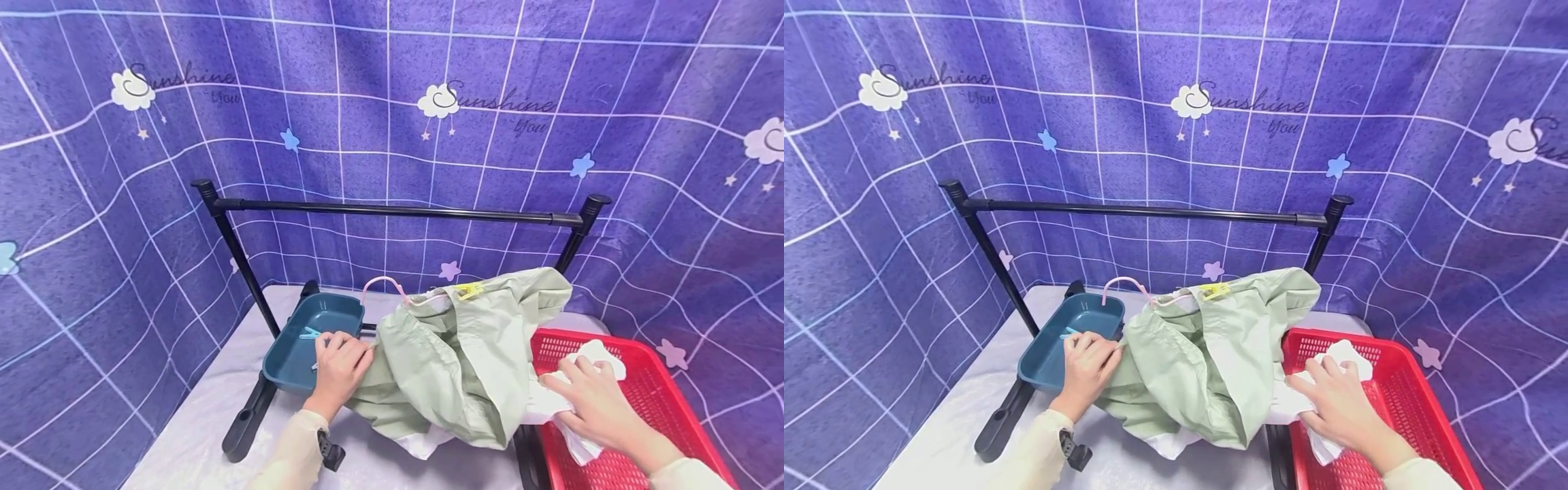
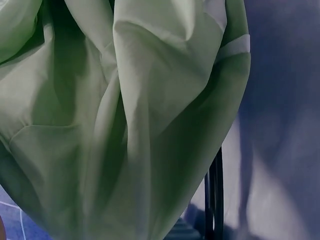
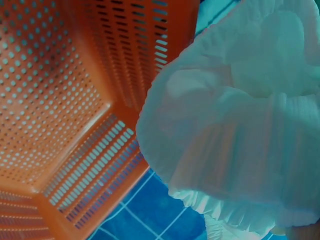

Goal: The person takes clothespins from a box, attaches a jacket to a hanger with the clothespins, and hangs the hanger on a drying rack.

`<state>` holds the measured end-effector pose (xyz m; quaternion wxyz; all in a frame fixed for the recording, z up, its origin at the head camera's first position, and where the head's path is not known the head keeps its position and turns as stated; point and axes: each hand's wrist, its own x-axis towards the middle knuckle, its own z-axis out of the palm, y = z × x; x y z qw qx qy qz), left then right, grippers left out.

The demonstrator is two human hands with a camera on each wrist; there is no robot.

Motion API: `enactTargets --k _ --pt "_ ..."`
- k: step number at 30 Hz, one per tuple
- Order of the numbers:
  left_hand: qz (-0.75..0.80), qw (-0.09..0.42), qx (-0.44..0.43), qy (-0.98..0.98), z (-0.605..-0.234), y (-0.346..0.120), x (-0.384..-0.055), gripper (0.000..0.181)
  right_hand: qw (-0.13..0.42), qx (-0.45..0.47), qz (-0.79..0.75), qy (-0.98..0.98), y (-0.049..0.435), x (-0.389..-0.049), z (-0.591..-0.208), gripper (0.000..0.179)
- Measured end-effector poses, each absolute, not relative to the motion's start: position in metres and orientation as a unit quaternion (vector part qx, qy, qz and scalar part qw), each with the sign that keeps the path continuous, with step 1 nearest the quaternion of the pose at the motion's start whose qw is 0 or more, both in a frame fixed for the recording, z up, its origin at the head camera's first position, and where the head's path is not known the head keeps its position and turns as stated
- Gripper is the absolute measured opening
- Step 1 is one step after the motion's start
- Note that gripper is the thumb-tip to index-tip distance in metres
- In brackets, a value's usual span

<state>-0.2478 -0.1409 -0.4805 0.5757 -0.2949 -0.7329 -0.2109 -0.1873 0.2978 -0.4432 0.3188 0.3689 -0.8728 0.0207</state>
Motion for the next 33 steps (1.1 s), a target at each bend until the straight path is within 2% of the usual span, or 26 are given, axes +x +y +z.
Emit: enactTargets --k 8,20,33 --pt "-0.192 0.583 -0.299 -0.731 -0.477 -0.157 -0.250 0.025 0.316 0.393 0.022 -0.863 0.281 -0.189 -0.442 0.051" --pt "-0.171 0.580 -0.303 -0.736 -0.475 -0.174 -0.251 0.024 0.320 0.428 0.015 -0.845 0.254 -0.196 -0.448 0.036" --pt "-0.155 0.571 -0.307 -0.745 -0.471 -0.191 -0.258 0.025 0.303 0.462 0.005 -0.833 0.231 -0.195 -0.457 0.036"
